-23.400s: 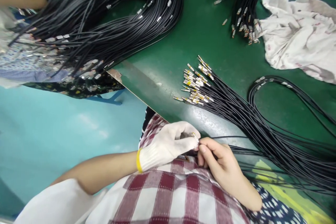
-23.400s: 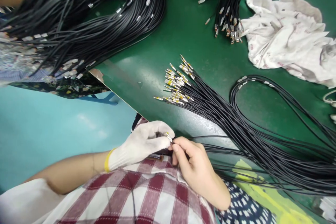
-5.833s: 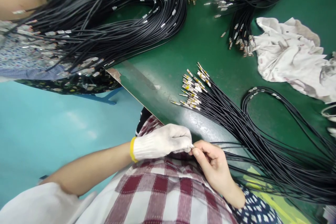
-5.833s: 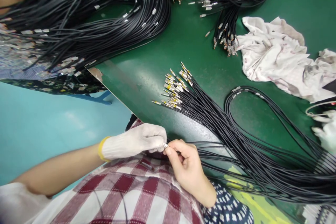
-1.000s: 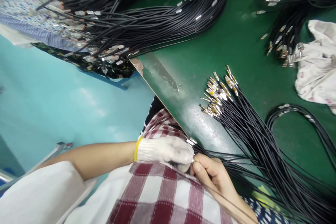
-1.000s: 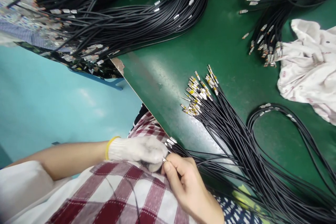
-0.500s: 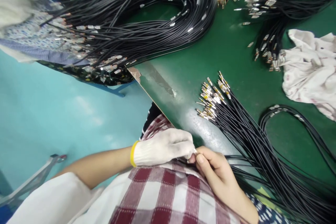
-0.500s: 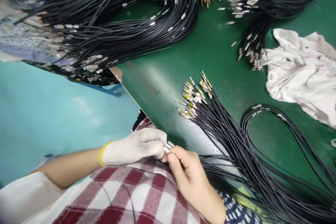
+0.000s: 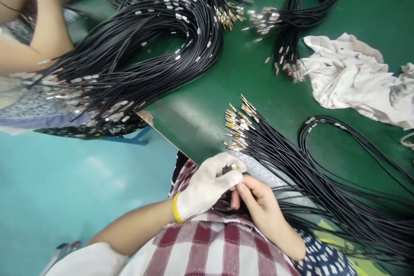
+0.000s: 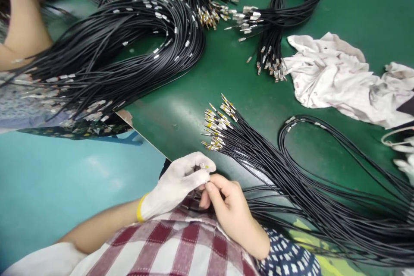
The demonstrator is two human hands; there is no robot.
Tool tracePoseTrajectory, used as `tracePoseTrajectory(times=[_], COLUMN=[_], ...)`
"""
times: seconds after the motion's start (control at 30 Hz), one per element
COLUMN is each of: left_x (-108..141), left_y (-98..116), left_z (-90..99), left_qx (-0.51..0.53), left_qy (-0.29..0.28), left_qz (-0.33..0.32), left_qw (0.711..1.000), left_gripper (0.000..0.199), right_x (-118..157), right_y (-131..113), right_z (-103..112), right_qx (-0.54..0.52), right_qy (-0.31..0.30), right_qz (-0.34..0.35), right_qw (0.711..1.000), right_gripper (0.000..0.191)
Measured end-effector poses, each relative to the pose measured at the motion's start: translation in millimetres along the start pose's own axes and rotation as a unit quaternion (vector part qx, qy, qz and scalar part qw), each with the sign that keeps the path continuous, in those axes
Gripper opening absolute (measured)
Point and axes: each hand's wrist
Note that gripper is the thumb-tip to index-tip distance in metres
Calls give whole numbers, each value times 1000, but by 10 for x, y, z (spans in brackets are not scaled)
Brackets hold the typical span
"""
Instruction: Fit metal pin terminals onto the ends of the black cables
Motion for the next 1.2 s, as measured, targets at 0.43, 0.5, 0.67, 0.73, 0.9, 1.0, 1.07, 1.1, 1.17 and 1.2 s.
tracePoseTrajectory(times=[0.43, 0.5, 0.67, 0.73, 0.9, 1.0, 1.07, 1.1, 1.17, 1.2], left_x=[-49, -51, -66, -69, -77, -75, -68, -63, -56, -54], left_y=[-35, -55, -102, -121, -132, -115, -107, -105, -101, -100], left_z=[-98, -93, -97, -104, -132, -140, -136, -132, -124, -121], left_qx=[86, 97, 98, 106, 100, 87, 85, 85, 83, 80], left_qy=[-18, -34, -28, -23, 0, 13, 8, 3, 0, 1], left_qz=[49, 46, 51, 53, 39, 27, 23, 21, 16, 15], left_qw=[995, 994, 993, 993, 994, 996, 996, 996, 996, 997], left_gripper=[15, 16, 16, 15, 16, 14, 12, 11, 11, 12], right_x=[-27, -28, -35, -35, -32, -41, -46, -47, -45, -43], right_y=[134, 135, 145, 159, 148, 100, 75, 69, 73, 82], right_z=[-141, -143, -150, -159, -166, -142, -118, -106, -87, -81], right_qx=[-84, -88, -90, -100, -110, -112, -127, -137, -159, -171], right_qy=[65, 66, 75, 78, 81, 72, 63, 60, 50, 45], right_qz=[8, 7, 9, 7, 4, -1, -6, -8, -11, -13], right_qw=[994, 994, 993, 992, 991, 991, 990, 989, 986, 984], right_gripper=[38, 36, 38, 38, 43, 48, 49, 49, 50, 50])
Point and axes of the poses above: each hand's wrist, its own x-axis away from the middle knuckle, its own z-axis out of the back of the hand, y = z × x, and after that the axes turned 15 degrees about -y, right-handed
